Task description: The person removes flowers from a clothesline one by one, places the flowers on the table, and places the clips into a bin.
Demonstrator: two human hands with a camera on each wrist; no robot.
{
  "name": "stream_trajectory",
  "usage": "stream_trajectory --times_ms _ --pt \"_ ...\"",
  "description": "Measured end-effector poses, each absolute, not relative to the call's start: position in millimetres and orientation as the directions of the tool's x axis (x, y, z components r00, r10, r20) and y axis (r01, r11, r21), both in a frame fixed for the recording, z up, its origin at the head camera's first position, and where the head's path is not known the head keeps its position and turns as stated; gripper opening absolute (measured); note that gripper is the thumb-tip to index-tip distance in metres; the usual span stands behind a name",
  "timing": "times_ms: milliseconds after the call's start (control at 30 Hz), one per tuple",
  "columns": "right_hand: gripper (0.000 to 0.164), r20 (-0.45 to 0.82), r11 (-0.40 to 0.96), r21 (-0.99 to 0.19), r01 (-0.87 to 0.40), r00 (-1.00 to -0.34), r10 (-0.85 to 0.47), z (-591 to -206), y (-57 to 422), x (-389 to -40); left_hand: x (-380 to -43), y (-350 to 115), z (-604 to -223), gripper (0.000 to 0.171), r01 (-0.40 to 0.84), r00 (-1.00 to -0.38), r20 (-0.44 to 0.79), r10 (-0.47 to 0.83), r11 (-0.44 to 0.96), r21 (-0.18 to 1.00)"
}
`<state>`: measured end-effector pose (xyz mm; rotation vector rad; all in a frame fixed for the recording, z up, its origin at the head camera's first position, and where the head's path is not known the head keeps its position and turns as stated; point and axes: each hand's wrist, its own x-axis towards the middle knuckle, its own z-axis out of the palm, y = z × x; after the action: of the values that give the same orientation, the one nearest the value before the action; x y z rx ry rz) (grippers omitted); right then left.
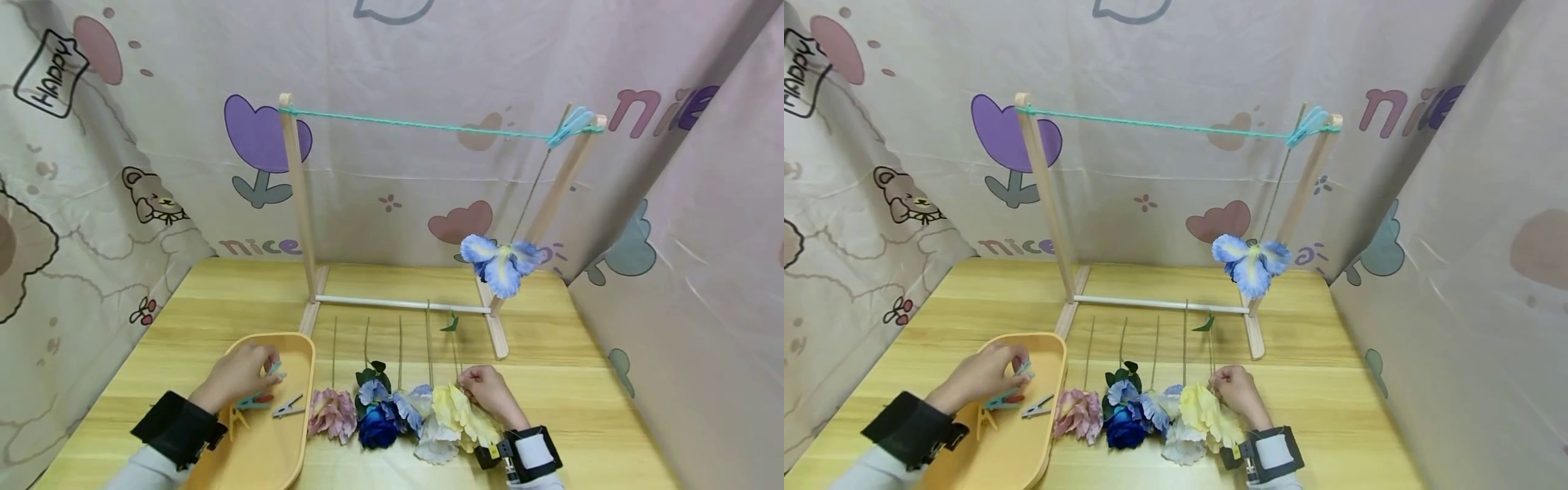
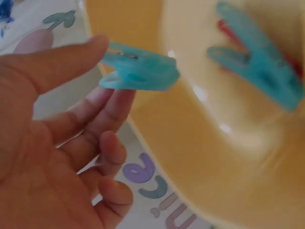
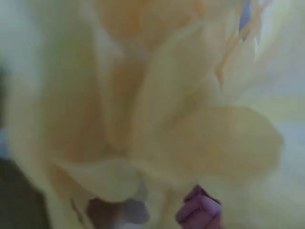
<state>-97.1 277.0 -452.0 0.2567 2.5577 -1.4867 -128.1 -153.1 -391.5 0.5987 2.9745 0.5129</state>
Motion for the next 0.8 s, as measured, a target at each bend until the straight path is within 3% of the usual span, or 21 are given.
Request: stream_trajectory --times_ms 400,800 --pt "0.017 -0.203 0.586 -0.778 0.225 -0.974 0.105 -462 266 -98 -116 -148 -414 0.029 0.295 -0.922 -0.152 0.356 0.901 0.319" --pt "0.013 -0.134 0.651 -0.737 0.182 -0.983 0.123 -464 269 -95 -115 -146 -420 0.03 0.278 -0.908 -0.206 0.364 0.894 0.352"
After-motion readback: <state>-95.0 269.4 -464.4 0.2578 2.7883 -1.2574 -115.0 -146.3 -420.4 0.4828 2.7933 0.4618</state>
